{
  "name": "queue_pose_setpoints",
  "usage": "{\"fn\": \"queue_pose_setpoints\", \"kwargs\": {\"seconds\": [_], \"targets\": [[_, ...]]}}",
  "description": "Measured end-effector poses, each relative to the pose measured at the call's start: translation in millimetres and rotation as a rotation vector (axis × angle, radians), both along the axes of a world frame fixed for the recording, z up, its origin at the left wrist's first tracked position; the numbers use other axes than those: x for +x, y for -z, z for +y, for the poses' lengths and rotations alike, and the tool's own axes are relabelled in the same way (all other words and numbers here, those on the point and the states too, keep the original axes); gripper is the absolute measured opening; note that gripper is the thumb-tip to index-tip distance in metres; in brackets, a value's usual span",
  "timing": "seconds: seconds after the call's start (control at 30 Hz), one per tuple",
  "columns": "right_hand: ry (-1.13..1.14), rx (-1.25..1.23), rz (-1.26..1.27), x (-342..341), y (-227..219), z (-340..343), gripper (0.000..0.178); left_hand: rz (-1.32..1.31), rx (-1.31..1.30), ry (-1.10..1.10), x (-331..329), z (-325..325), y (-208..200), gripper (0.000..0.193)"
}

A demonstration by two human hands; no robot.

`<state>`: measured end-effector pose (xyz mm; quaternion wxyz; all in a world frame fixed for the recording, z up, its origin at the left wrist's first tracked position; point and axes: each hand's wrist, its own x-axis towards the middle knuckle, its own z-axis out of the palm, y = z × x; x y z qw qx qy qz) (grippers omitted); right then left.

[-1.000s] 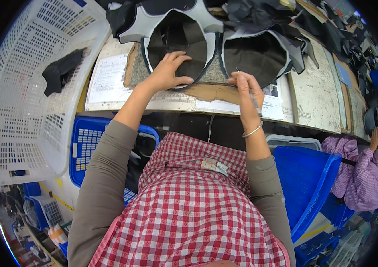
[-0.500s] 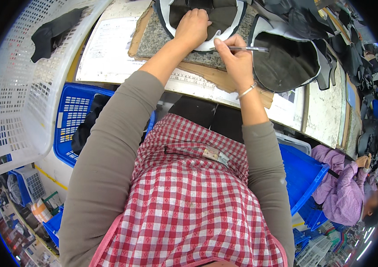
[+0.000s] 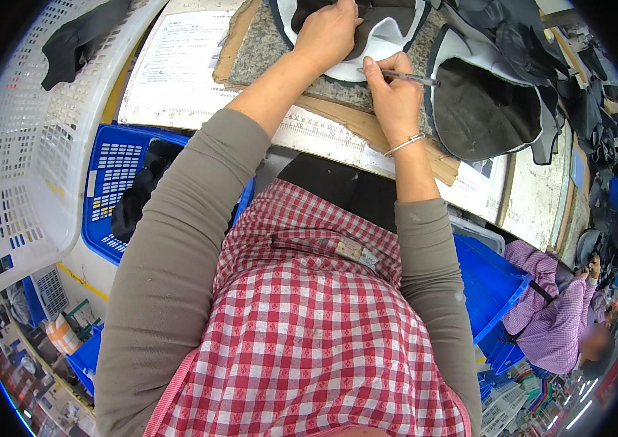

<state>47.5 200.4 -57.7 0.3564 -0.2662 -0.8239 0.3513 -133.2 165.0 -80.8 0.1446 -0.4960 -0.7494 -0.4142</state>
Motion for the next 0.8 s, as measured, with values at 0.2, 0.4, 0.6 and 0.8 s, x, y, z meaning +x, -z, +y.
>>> {"fn": "queue_pose_setpoints", "kwargs": {"seconds": [0.2, 0.4, 0.6, 0.8], "targets": [[-0.026, -0.076, 0.017, 1, 2, 2, 0.032, -0.019, -0.007, -0.002, 2, -2, 0, 0.021], [-0.153, -0.434, 0.191, 17, -6, 9, 0.027, -0.095, 0.030, 0.025, 0, -6, -7, 0.019], [0.021, 0.095, 0.400, 54, -36, 24, 0.038, -0.603, 0.043, 0.248, 45, -65, -33, 0.016], [0.143, 0.635, 0.297, 4, -69, 54, 0.084, -0.477, -0.065, 0.182, 114, -135, -23, 0.017]]}}
